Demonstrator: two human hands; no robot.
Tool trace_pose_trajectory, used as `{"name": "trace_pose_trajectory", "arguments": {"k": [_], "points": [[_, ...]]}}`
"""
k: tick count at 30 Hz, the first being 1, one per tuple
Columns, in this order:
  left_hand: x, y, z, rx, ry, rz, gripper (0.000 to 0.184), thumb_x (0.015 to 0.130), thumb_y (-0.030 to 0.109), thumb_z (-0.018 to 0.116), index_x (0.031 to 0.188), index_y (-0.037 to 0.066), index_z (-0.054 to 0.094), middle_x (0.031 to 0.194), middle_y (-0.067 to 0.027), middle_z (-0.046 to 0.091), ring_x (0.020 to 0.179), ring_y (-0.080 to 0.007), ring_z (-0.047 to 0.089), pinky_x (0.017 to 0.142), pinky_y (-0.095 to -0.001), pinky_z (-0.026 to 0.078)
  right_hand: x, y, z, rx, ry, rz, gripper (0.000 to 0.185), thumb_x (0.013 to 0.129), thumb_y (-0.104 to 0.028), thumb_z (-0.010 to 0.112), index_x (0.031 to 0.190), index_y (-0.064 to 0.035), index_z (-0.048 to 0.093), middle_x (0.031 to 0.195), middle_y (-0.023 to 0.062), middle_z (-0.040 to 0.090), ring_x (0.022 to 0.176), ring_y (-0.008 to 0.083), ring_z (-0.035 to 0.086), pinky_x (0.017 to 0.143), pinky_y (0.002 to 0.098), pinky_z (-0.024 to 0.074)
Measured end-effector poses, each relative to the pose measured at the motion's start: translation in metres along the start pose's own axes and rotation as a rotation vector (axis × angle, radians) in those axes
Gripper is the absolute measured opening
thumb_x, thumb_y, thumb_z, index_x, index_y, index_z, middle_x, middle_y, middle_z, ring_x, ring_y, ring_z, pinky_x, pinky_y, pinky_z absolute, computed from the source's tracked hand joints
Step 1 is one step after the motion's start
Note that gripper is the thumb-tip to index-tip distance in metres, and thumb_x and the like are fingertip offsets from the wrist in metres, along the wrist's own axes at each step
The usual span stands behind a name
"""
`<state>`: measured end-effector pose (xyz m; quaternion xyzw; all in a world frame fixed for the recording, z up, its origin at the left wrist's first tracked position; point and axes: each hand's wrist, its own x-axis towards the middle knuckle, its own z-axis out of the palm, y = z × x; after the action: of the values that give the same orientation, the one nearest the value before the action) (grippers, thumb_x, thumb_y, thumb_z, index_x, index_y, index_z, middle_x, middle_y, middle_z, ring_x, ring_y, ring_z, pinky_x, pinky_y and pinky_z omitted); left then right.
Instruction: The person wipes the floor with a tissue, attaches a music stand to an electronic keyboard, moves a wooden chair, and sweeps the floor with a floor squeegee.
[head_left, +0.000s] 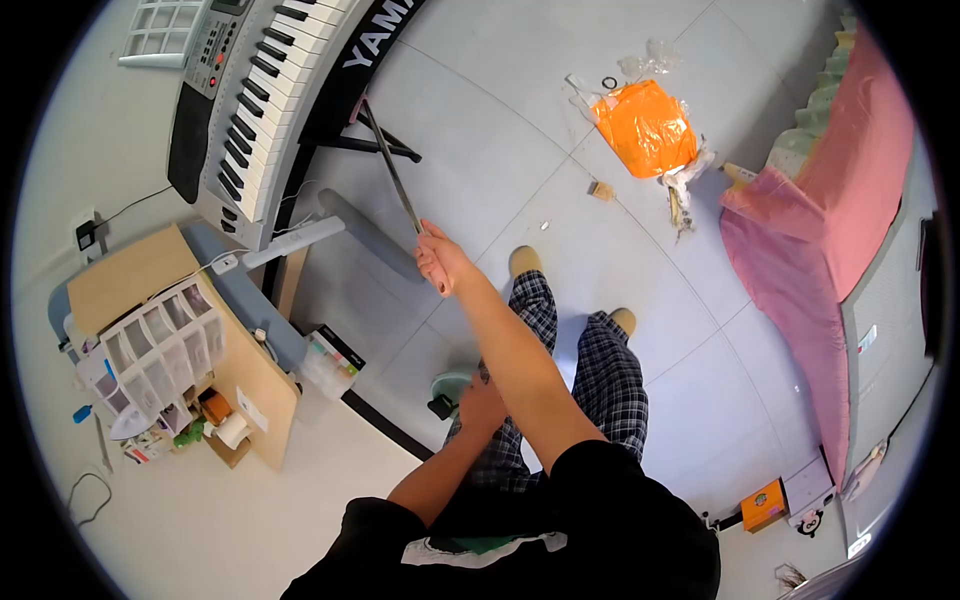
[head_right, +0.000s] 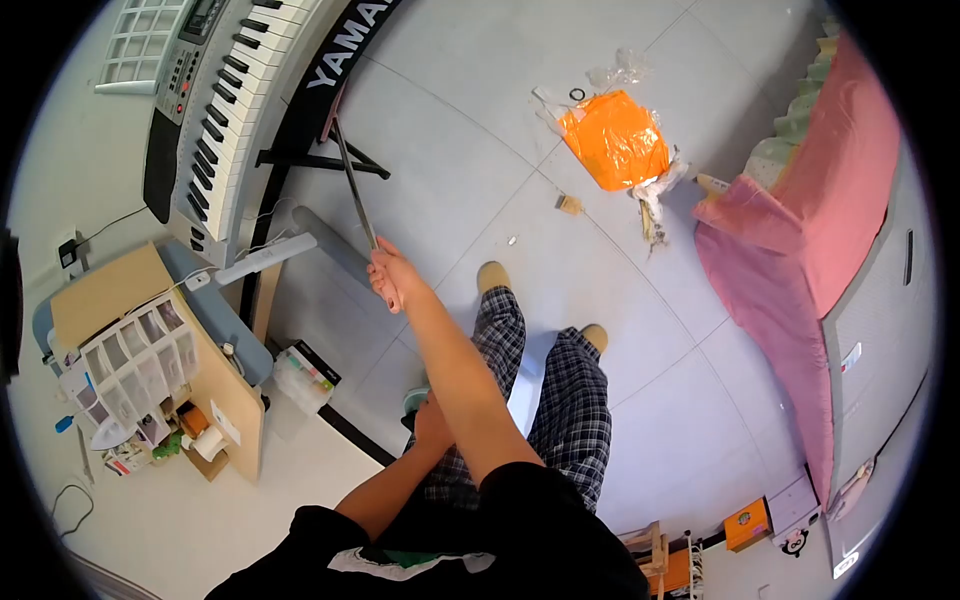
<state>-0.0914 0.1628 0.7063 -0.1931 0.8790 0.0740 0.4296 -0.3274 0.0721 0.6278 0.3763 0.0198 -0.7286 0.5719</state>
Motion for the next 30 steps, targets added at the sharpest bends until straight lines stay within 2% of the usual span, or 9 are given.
{"name": "trace_pose_trajectory", "arguments": {"k": [7,10,13,16,19,20,21,24,30], "points": [[-0.022,0.026,0.004,-0.033,0.139,0.072,0.040,0.074,0.033,0.053,0.108,0.011,0.048,0.102,-0.0208,0.046,0.076,-0.0364,0.053,0.065,-0.0434,0.046,-0.040,0.005,-0.045,-0.071,0.049,-0.123,0.043,0.085,-0.011,0.044,0.125,-0.0243,0.033,0.075,0.0068,0.044,0.047,0.0067,0.034,0.038,0.0165,0.0305],[-0.030,0.039,0.009,0.021,0.193,0.047,0.042,0.073,0.030,0.054,0.108,0.009,0.048,0.104,-0.0200,0.044,0.078,-0.0365,0.052,0.066,-0.0430,0.045,-0.087,0.008,-0.065,-0.091,0.069,-0.197,0.050,0.082,-0.010,0.048,0.128,-0.0170,0.030,0.072,0.0055,0.043,0.047,0.0080,0.034,0.039,0.0192,0.0297],[-0.036,0.046,0.010,0.017,0.172,-0.016,0.041,0.072,0.027,0.054,0.107,0.008,0.048,0.106,-0.0197,0.043,0.082,-0.0370,0.050,0.065,-0.0438,0.045,-0.139,0.019,-0.078,-0.115,0.129,-0.215,0.047,0.084,-0.012,0.047,0.128,-0.0162,0.031,0.070,0.0036,0.043,0.048,0.0083,0.035,0.039,0.0195,0.0288],[-0.037,0.042,0.019,0.100,0.269,0.033,0.039,0.071,0.025,0.055,0.105,0.008,0.049,0.107,-0.0198,0.043,0.086,-0.0369,0.049,0.065,-0.0446,0.044,-0.159,0.040,-0.099,-0.052,0.190,-0.207,0.044,0.086,-0.010,0.042,0.126,-0.0244,0.033,0.070,0.0056,0.045,0.045,0.0073,0.035,0.037,0.0173,0.0309],[-0.031,0.032,0.031,0.119,0.172,-0.050,0.037,0.071,0.024,0.055,0.104,0.008,0.049,0.108,-0.0200,0.043,0.087,-0.0364,0.048,0.066,-0.0449,0.043,-0.206,0.052,-0.059,-0.188,0.264,-0.188,0.046,0.086,-0.009,0.042,0.127,-0.0251,0.032,0.068,0.0047,0.045,0.044,0.0075,0.035,0.036,0.0177,0.0301],[-0.029,0.029,0.032,0.082,0.238,-0.065,0.037,0.071,0.024,0.055,0.103,0.008,0.049,0.108,-0.0200,0.043,0.087,-0.0363,0.048,0.067,-0.0449,0.043,-0.211,0.056,-0.062,-0.053,0.120,-0.233,0.047,0.085,-0.010,0.042,0.128,-0.0248,0.031,0.068,0.0040,0.045,0.043,0.0077,0.034,0.036,0.0180,0.0293],[-0.030,0.023,0.033,0.049,0.298,-0.083,0.036,0.071,0.023,0.055,0.103,0.007,0.049,0.108,-0.0199,0.043,0.088,-0.0363,0.048,0.067,-0.0448,0.043,-0.208,0.055,-0.062,-0.047,0.118,-0.234,0.047,0.085,-0.010,0.042,0.128,-0.0248,0.031,0.068,0.0040,0.045,0.043,0.0077,0.034,0.036,0.0180,0.0293],[-0.028,0.007,0.026,0.093,0.241,-0.081,0.035,0.071,0.024,0.054,0.102,0.006,0.050,0.108,-0.0198,0.044,0.088,-0.0360,0.048,0.068,-0.0450,0.044,-0.184,0.042,-0.050,-0.093,0.003,-0.234,0.047,0.085,-0.012,0.042,0.129,-0.0228,0.029,0.063,0.0024,0.042,0.043,0.0078,0.032,0.037,0.0185,0.0284],[-0.018,-0.005,0.022,0.106,0.243,-0.088,0.038,0.070,0.023,0.054,0.104,0.006,0.050,0.109,-0.0198,0.044,0.089,-0.0358,0.048,0.066,-0.0460,0.045,-0.069,-0.006,-0.001,-0.211,-0.050,-0.209,0.048,0.086,-0.012,0.042,0.130,-0.0214,0.027,0.062,0.0026,0.041,0.044,0.0079,0.033,0.037,0.0198,0.0299]]}}
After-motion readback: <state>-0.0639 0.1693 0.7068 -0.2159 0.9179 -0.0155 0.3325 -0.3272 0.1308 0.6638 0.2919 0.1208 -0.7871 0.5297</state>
